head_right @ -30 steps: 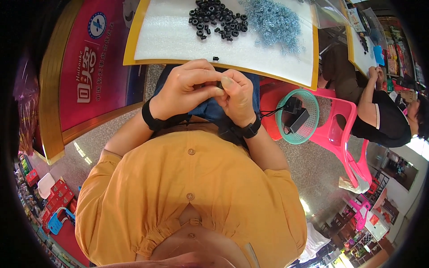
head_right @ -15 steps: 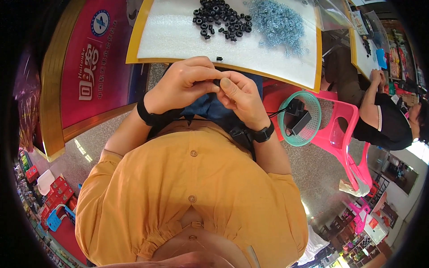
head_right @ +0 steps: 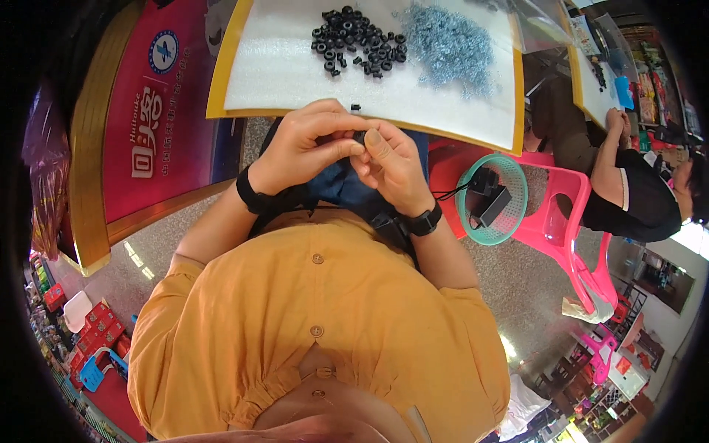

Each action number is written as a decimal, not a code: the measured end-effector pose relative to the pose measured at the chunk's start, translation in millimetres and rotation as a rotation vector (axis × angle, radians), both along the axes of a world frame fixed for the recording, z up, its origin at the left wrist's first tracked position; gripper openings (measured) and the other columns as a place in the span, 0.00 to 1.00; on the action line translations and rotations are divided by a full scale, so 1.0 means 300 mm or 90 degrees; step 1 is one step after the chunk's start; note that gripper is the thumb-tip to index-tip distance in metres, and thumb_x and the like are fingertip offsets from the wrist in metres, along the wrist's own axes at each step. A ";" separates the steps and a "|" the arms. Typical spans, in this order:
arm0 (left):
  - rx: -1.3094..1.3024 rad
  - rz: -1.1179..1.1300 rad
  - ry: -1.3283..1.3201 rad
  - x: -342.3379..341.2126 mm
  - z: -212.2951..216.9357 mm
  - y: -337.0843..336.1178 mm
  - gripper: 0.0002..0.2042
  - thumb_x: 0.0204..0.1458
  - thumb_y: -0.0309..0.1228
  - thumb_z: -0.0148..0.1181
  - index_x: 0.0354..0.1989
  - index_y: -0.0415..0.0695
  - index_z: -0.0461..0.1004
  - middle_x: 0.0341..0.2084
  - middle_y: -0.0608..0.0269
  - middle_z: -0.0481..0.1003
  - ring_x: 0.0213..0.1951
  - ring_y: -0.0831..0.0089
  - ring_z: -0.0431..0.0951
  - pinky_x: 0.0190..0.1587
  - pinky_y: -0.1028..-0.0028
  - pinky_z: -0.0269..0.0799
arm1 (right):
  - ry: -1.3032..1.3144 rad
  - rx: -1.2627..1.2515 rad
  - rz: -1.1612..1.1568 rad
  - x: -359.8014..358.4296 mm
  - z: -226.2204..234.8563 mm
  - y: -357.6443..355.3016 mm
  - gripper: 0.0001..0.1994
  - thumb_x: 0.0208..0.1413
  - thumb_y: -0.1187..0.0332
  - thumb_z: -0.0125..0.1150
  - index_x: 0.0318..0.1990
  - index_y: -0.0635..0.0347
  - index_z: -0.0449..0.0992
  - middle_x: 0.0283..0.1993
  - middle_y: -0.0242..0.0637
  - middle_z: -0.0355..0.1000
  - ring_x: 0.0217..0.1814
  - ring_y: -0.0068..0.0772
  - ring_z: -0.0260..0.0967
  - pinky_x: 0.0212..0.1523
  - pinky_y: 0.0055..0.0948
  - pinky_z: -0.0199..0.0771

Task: The person assembles small components by inserting pins into black plastic pieces by hand.

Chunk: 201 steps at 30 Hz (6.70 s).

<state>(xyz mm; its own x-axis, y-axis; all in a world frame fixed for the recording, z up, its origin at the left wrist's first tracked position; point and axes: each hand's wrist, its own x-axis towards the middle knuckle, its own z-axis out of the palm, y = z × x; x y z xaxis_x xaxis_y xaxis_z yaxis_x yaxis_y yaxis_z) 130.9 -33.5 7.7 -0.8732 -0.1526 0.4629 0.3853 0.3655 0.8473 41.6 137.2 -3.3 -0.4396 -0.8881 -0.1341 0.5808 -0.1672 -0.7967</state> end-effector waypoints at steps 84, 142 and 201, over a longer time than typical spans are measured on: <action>0.253 0.224 -0.078 -0.010 -0.087 -0.073 0.14 0.54 0.25 0.64 0.49 0.41 0.79 0.31 0.73 0.75 0.25 0.89 0.66 0.27 0.86 0.61 | 0.923 0.334 -0.128 -0.121 -0.018 -0.098 0.09 0.55 0.69 0.63 0.42 0.58 0.80 0.32 0.40 0.73 0.33 0.38 0.73 0.36 0.34 0.73; 0.591 -0.141 -0.320 0.002 -0.028 0.016 0.11 0.57 0.29 0.63 0.47 0.39 0.78 0.29 0.67 0.77 0.19 0.87 0.66 0.19 0.83 0.61 | 0.965 0.605 -0.437 -0.544 -0.071 0.315 0.11 0.57 0.64 0.60 0.41 0.60 0.81 0.39 0.46 0.76 0.39 0.44 0.75 0.43 0.37 0.74; 0.100 0.091 -0.097 -0.008 -0.062 0.009 0.12 0.52 0.26 0.67 0.46 0.40 0.80 0.34 0.65 0.76 0.23 0.85 0.72 0.23 0.83 0.67 | 1.032 0.316 -0.224 -0.267 -0.036 -0.077 0.09 0.57 0.71 0.61 0.43 0.61 0.80 0.34 0.41 0.76 0.33 0.39 0.74 0.34 0.33 0.73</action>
<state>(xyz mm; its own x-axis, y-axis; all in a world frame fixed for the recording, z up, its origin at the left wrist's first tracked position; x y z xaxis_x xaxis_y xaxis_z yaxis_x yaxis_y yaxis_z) 128.4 -30.9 -10.9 -0.8953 -0.3389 0.2892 0.2034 0.2666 0.9421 -38.6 114.1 -14.2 -0.5413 -0.7422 0.3951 -0.8055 0.3229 -0.4969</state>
